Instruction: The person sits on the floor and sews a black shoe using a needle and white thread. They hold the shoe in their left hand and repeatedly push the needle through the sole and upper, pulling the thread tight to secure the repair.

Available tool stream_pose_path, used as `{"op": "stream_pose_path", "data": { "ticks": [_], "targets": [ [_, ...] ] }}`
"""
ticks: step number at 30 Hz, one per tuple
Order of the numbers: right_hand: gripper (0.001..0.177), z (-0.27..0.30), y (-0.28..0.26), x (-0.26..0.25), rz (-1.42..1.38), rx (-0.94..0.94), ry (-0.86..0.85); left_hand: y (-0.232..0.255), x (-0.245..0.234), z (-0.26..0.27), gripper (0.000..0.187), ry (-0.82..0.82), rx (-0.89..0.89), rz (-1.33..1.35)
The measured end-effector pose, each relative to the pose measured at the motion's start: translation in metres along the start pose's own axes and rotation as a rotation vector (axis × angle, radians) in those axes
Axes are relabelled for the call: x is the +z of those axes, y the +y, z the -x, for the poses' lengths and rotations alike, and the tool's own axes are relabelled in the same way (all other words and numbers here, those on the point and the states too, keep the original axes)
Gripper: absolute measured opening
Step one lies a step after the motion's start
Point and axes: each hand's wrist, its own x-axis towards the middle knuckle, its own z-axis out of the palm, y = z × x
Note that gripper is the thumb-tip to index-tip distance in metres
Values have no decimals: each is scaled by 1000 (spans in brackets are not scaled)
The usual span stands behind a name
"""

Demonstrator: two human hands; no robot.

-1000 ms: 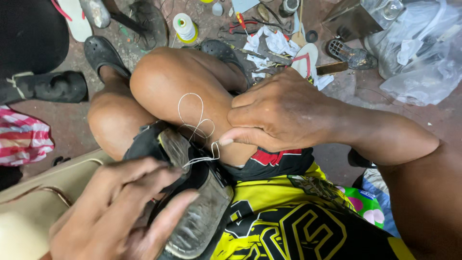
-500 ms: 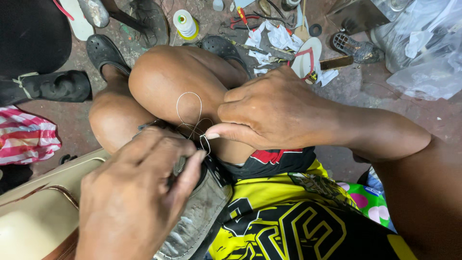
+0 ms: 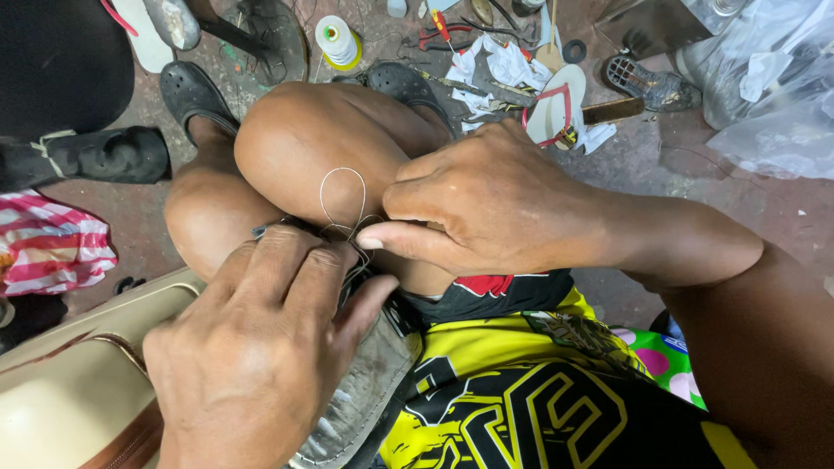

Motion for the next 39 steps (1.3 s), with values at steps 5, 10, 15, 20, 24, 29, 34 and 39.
{"op": "stream_pose_path", "data": {
  "ticks": [5,10,15,20,24,29,34,39],
  "targets": [
    [41,1,-2,2,-35,34,41,-4,-1,-3,16,2,-45,132],
    [36,1,2,3,-59,50,30,-16,-7,4,12,-61,-164,381],
    [38,-1,1,7,-14,27,-39,-25,-7,17,12,-80,-272,588],
    [36,-2,12,12,-443,-191,-236,-31,-1,28,13,-105,-308,803],
    [29,0,28,32,-924,-159,-251,-33,-2,40,34,-87,-482,1000],
    [26,4,13,92,-787,-143,84,-47,-2,54,42,-86,-520,1488],
    [11,13,5,114,-782,-122,162,-41,-5,57,48,-78,-524,1476],
    [20,20,9,109,-1565,194,-218,-19,-6,51,39,-11,-568,1212]
  ]
}}
